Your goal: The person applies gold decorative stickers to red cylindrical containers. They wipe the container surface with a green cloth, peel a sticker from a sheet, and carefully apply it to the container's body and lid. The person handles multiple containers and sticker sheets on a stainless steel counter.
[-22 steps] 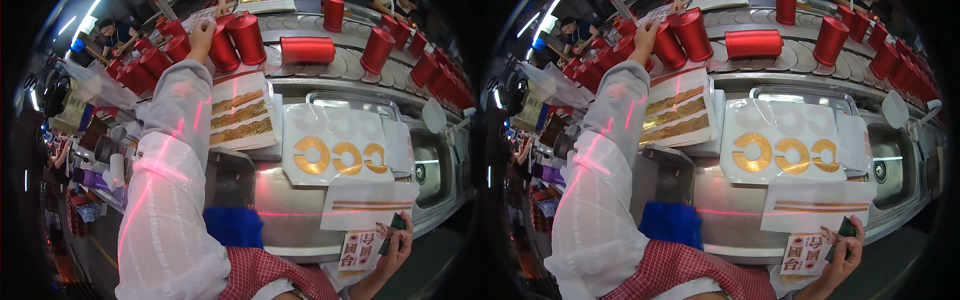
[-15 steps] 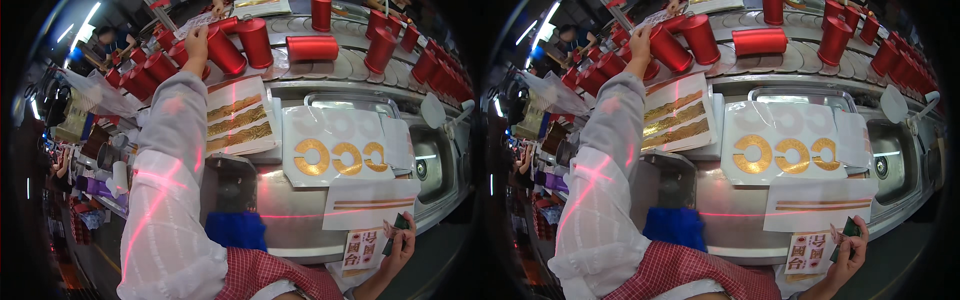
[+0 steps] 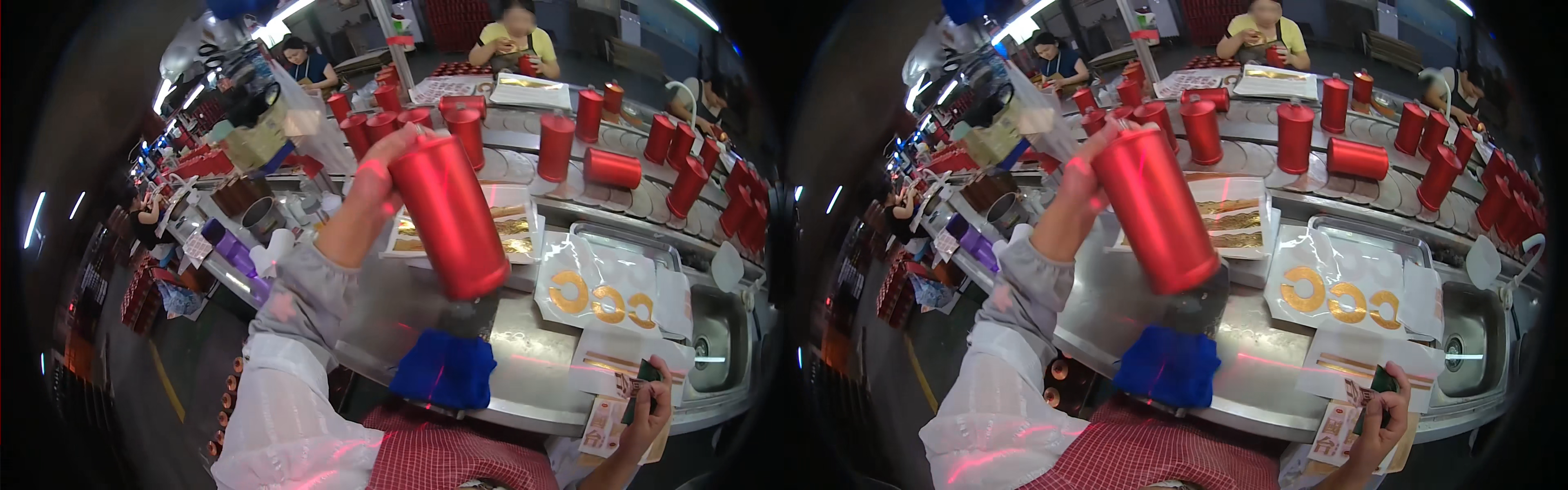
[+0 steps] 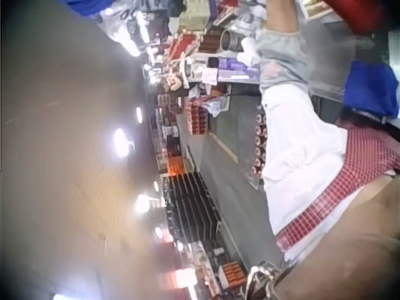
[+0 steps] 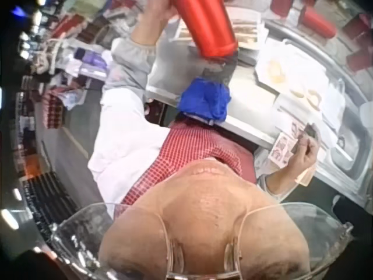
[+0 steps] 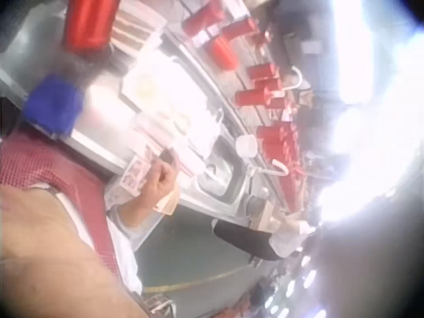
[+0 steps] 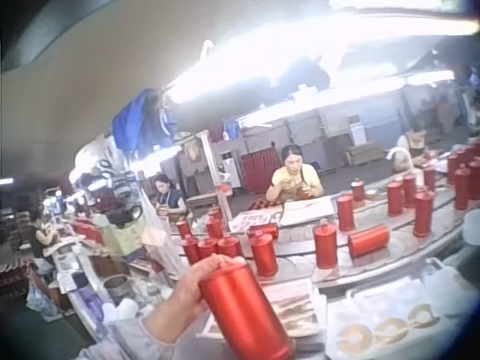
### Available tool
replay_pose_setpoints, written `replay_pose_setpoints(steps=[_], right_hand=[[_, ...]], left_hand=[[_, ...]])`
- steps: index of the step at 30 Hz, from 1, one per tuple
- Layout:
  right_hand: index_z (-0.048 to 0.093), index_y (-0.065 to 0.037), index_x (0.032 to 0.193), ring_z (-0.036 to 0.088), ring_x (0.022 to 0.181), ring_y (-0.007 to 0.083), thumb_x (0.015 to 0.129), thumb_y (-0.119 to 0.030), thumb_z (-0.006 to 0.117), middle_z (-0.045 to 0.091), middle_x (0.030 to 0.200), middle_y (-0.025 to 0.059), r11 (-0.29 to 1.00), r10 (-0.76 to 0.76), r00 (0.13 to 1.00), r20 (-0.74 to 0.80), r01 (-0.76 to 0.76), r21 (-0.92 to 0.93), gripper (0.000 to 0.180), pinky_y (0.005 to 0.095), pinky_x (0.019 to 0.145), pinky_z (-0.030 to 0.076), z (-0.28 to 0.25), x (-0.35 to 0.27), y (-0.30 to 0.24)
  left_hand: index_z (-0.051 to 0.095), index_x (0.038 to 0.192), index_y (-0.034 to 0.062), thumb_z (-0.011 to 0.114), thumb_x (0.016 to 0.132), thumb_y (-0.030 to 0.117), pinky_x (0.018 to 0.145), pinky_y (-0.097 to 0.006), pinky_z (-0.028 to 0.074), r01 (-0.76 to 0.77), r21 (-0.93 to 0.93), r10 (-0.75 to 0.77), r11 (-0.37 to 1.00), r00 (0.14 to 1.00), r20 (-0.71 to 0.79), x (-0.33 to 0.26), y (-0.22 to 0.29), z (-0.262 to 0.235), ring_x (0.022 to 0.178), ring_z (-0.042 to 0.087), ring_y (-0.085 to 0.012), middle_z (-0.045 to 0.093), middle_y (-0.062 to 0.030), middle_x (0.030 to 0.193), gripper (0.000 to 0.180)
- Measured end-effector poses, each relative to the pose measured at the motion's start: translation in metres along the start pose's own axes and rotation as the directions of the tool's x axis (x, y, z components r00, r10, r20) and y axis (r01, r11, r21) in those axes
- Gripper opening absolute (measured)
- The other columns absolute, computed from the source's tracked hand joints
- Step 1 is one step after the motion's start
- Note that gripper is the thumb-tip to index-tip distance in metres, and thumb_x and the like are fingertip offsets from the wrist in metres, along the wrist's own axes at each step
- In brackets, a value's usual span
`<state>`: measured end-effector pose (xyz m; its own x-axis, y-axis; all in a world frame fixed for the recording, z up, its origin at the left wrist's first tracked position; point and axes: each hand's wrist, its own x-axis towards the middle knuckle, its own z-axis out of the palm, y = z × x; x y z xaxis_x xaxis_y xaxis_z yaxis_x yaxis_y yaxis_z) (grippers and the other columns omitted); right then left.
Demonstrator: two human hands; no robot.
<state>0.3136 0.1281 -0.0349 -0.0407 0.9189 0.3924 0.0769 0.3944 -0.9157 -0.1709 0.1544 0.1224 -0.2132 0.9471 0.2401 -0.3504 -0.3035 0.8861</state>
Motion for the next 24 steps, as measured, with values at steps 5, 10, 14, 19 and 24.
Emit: replay_pose_setpoints(steps=[5,10,14,19,24], right_hand=[[0.054,-0.001,0.084,0.051,0.115,0.0252,0.089,-0.007,0.057,0.053,0.129,0.0243,0.997,-0.076,0.994,0.078,0.073,0.04,0.009,0.0371,0.102,0.036,0.03,-0.008,-0.022],[0.059,0.0,0.083,0.051,0.118,0.0268,0.083,-0.003,0.061,0.055,0.127,0.0221,0.994,-0.108,0.978,0.176,0.11,0.002,0.003,0.0366,0.102,0.036,0.065,-0.019,-0.04],[0.059,-0.001,0.083,0.052,0.116,0.0247,0.084,-0.003,0.062,0.055,0.128,0.0214,0.995,-0.102,0.976,0.195,0.1,0.02,0.004,0.0355,0.1,0.037,0.079,-0.024,-0.046],[0.058,-0.002,0.082,0.053,0.112,0.0203,0.085,0.0,0.062,0.057,0.126,0.0193,0.997,-0.078,0.974,0.212,0.071,0.043,0.005,0.0322,0.096,0.039,0.098,-0.029,-0.046],[0.059,-0.002,0.082,0.054,0.111,0.0217,0.082,0.001,0.064,0.056,0.125,0.0208,0.994,-0.104,0.969,0.224,0.11,-0.017,0.005,0.0322,0.093,0.041,0.131,-0.029,-0.045]], left_hand=[[0.06,0.112,-0.003,0.054,0.096,0.033,0.091,-0.039,0.052,0.229,-0.239,-0.188,0.944,0.965,0.185,-0.062,-0.033,-0.001,0.099,0.065,-0.0241,0.066,-0.0151,0.111,0.039],[0.058,0.116,0.0015,0.05,0.098,0.036,0.093,-0.042,0.051,0.433,-0.301,-0.353,0.85,0.891,0.286,-0.095,-0.095,-0.025,0.106,0.062,-0.0264,0.063,-0.0152,0.114,0.04],[0.06,0.107,0.0024,0.053,0.097,0.034,0.089,-0.04,0.051,0.499,-0.296,-0.423,0.815,0.86,0.284,-0.104,-0.13,-0.026,0.102,0.062,-0.0239,0.063,-0.014,0.112,0.034],[0.06,0.1,0.0038,0.057,0.095,0.032,0.086,-0.037,0.052,0.611,-0.394,-0.538,0.687,0.792,0.289,-0.097,-0.155,-0.044,0.095,0.063,-0.0195,0.065,-0.0119,0.108,0.028],[0.062,0.102,0.0015,0.059,0.094,0.031,0.082,-0.037,0.055,0.674,-0.449,-0.605,0.586,0.733,0.311,-0.078,-0.171,-0.046,0.087,0.067,-0.0209,0.069,-0.0123,0.098,0.03]])
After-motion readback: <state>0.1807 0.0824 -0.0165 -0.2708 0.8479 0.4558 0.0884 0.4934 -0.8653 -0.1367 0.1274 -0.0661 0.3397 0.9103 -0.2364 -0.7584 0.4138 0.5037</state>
